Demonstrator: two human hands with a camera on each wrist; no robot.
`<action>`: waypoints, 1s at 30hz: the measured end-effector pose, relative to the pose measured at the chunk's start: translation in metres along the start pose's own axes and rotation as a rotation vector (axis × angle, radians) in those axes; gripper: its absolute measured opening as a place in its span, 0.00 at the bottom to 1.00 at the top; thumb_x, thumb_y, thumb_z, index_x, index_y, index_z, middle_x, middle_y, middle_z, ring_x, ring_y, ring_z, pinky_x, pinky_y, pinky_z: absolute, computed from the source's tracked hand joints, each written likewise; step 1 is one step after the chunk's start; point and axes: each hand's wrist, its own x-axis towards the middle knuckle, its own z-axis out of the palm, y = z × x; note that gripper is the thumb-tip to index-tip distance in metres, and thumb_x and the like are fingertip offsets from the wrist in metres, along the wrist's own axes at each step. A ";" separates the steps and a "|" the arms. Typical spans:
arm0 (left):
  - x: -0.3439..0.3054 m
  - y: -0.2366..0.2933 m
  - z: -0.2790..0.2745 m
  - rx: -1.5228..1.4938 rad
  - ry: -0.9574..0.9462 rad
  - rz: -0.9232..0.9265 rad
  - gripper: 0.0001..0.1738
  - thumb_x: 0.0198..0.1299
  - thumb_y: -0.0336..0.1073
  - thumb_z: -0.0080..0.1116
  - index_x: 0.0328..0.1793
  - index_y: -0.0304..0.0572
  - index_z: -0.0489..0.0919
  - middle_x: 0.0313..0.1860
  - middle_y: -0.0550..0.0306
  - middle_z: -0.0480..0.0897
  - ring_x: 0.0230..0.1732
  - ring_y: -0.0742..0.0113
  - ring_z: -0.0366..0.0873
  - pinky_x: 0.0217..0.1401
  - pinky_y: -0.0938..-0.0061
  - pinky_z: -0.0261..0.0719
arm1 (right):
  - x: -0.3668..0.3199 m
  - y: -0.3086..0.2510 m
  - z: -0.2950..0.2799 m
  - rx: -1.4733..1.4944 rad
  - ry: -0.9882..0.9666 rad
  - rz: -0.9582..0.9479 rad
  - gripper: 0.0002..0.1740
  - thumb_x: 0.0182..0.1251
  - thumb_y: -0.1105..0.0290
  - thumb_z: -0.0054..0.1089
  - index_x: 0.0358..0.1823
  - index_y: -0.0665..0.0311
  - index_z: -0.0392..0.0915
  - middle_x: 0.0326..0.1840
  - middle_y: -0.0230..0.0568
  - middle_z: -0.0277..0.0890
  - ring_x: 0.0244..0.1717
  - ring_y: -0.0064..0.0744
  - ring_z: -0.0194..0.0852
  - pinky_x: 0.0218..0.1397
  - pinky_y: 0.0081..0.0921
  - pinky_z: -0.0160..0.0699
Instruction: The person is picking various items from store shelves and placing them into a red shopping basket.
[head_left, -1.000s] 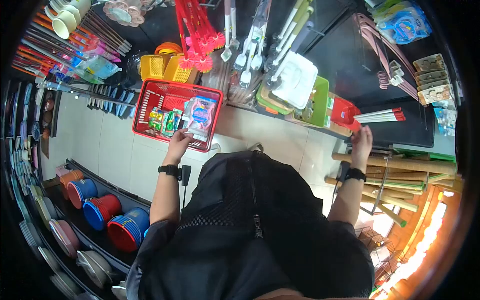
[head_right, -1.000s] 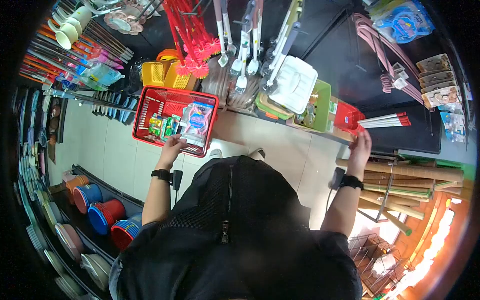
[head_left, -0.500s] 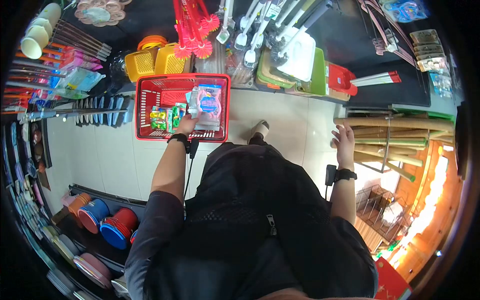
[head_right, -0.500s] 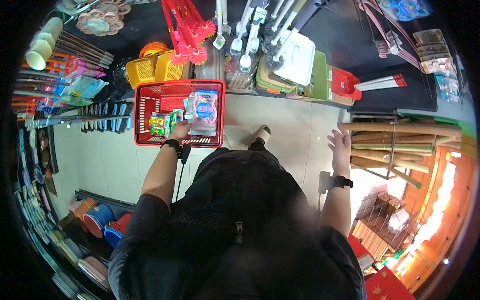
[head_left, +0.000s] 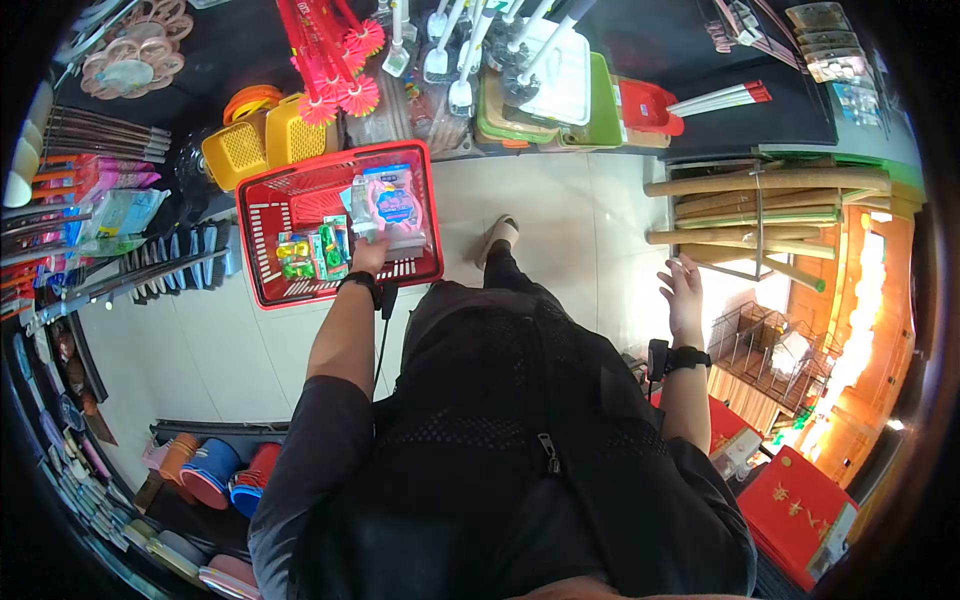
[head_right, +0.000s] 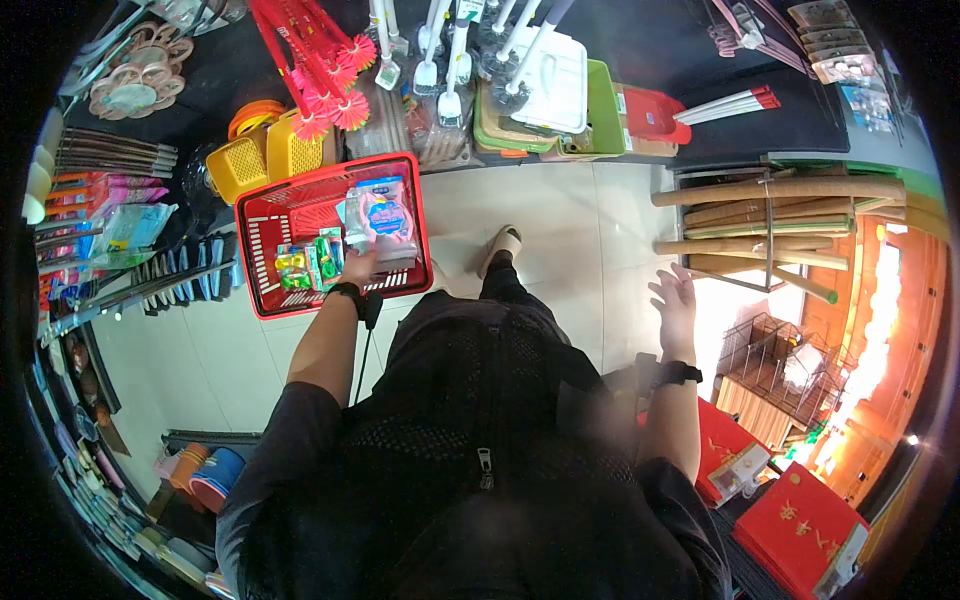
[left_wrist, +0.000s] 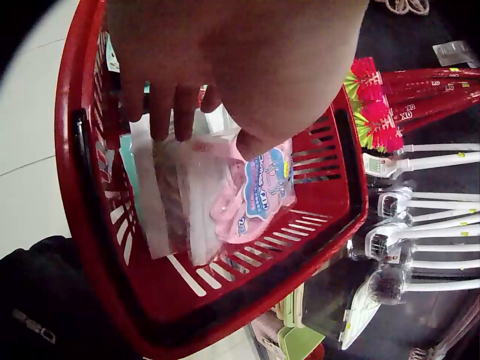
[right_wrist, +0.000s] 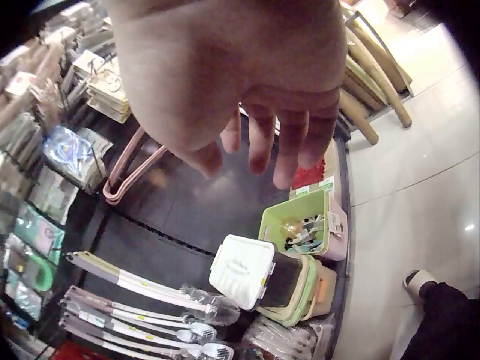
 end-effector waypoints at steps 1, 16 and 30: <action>0.003 -0.001 -0.002 0.021 -0.018 -0.002 0.42 0.52 0.48 0.60 0.64 0.19 0.65 0.54 0.29 0.76 0.59 0.44 0.74 0.62 0.64 0.70 | -0.002 0.000 0.000 -0.009 0.000 0.002 0.25 0.68 0.64 0.51 0.65 0.61 0.60 0.55 0.40 0.71 0.50 0.31 0.74 0.51 0.29 0.70; -0.013 0.034 0.012 0.161 0.110 0.116 0.25 0.50 0.49 0.62 0.40 0.29 0.82 0.34 0.39 0.84 0.39 0.48 0.83 0.43 0.61 0.77 | 0.002 -0.006 -0.009 -0.012 0.007 -0.012 0.25 0.67 0.64 0.53 0.64 0.59 0.63 0.53 0.38 0.72 0.48 0.31 0.75 0.49 0.28 0.70; -0.108 0.055 -0.048 -0.401 -0.006 0.156 0.14 0.60 0.40 0.62 0.39 0.38 0.73 0.27 0.62 0.76 0.26 0.76 0.71 0.29 0.80 0.71 | 0.010 -0.011 0.030 0.047 -0.116 -0.064 0.25 0.68 0.63 0.52 0.64 0.61 0.62 0.55 0.40 0.71 0.50 0.31 0.74 0.51 0.29 0.70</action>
